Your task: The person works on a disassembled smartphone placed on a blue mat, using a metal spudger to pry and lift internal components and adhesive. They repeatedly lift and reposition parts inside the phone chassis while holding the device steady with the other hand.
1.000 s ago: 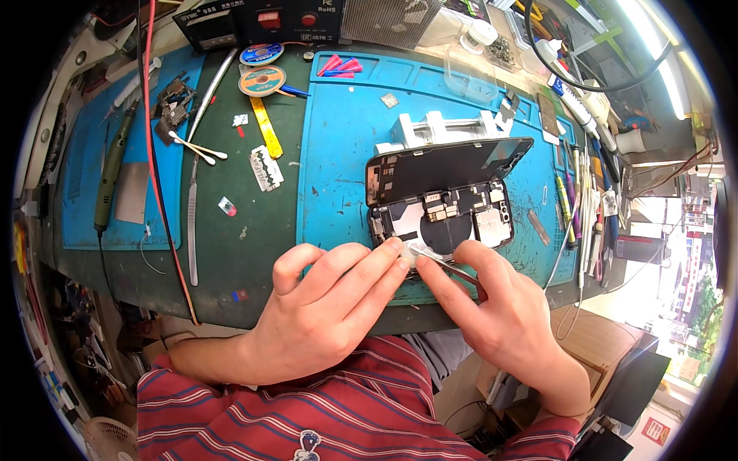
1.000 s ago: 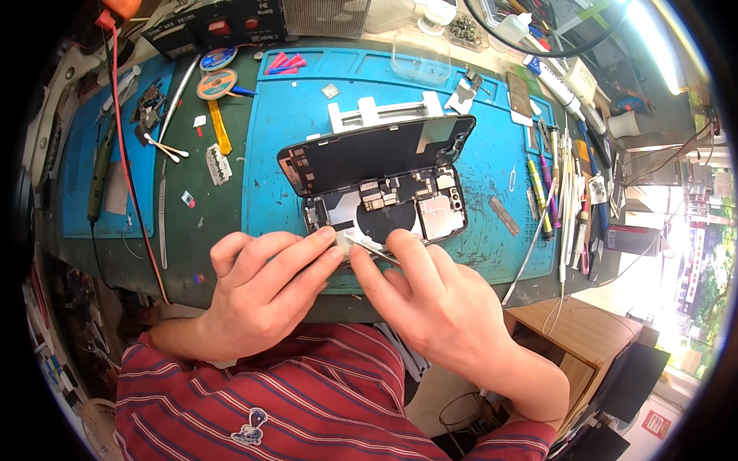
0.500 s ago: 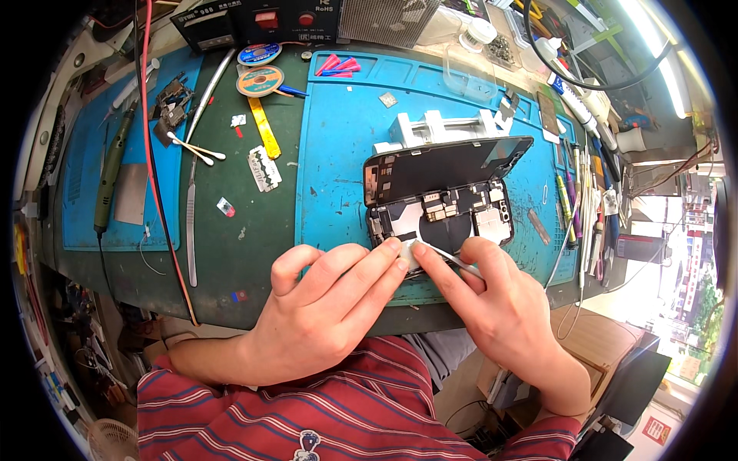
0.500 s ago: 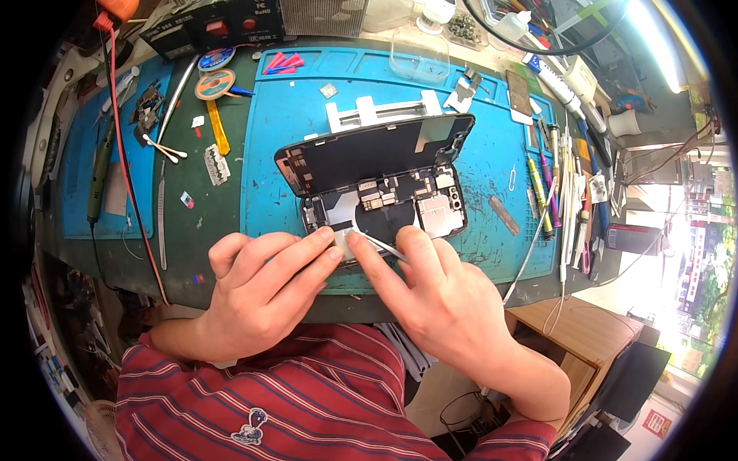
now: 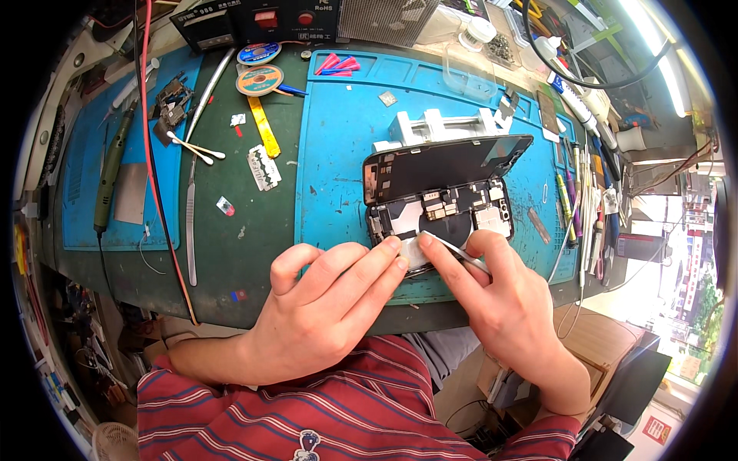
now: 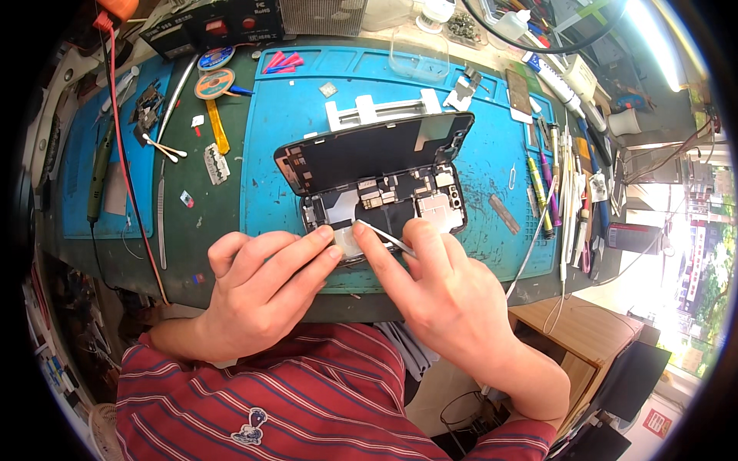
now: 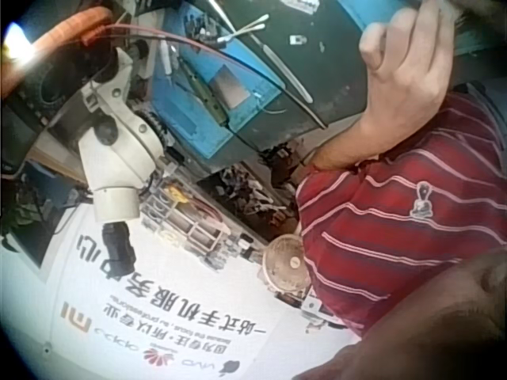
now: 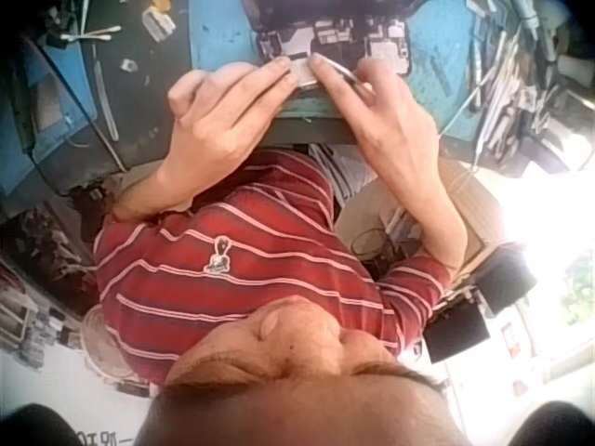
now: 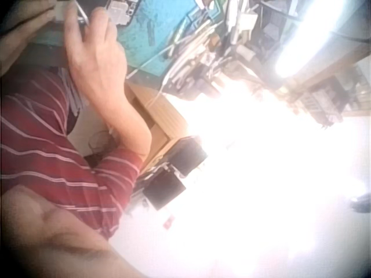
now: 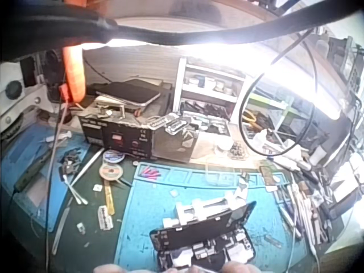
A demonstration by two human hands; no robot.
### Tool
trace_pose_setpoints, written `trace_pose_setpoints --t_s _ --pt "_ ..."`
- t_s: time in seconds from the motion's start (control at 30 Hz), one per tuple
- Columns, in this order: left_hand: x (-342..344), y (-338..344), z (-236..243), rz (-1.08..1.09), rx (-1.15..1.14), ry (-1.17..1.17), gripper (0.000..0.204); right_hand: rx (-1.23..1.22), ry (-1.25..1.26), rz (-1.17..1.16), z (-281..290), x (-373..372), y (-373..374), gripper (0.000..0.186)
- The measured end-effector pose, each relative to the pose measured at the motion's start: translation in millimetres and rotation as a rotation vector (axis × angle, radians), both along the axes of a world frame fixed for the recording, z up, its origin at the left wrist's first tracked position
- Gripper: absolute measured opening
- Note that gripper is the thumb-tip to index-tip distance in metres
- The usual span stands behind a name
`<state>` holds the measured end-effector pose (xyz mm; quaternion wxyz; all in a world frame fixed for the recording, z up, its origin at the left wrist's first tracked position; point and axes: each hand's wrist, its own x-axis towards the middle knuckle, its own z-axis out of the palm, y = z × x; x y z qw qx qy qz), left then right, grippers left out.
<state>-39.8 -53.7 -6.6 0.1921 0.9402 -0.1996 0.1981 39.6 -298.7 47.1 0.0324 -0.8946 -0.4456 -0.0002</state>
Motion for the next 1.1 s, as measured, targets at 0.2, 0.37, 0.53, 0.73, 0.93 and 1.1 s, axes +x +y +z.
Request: trace_pose_setpoints --t_s 0.2,0.37,0.53,0.73,0.93,1.1 --pt "0.3 -0.1 0.9 -0.002 -0.002 0.002 0.045 0.089 -0.112 0.077 1.8 -3.0 -0.3 0.060" --pt "0.2 -0.2 0.6 -0.002 -0.004 0.005 0.045 0.107 0.021 0.005 6.2 -10.5 8.4 0.052" --pt "0.0 -0.4 0.3 0.002 -0.014 0.005 0.044 0.074 -0.027 0.046 4.9 -10.4 6.2 0.060" --pt "0.4 -0.5 -1.4 0.007 -0.004 -0.009 0.043 -0.023 0.044 0.061 8.3 -9.5 9.1 0.069" --pt "0.5 -0.3 -1.2 0.003 -0.007 -0.006 0.044 -0.074 0.069 0.018 7.8 -8.3 6.6 0.073" --pt "0.3 0.1 0.2 0.000 -0.007 -0.002 0.045 -0.085 0.050 0.024 4.2 -8.0 4.9 0.075"
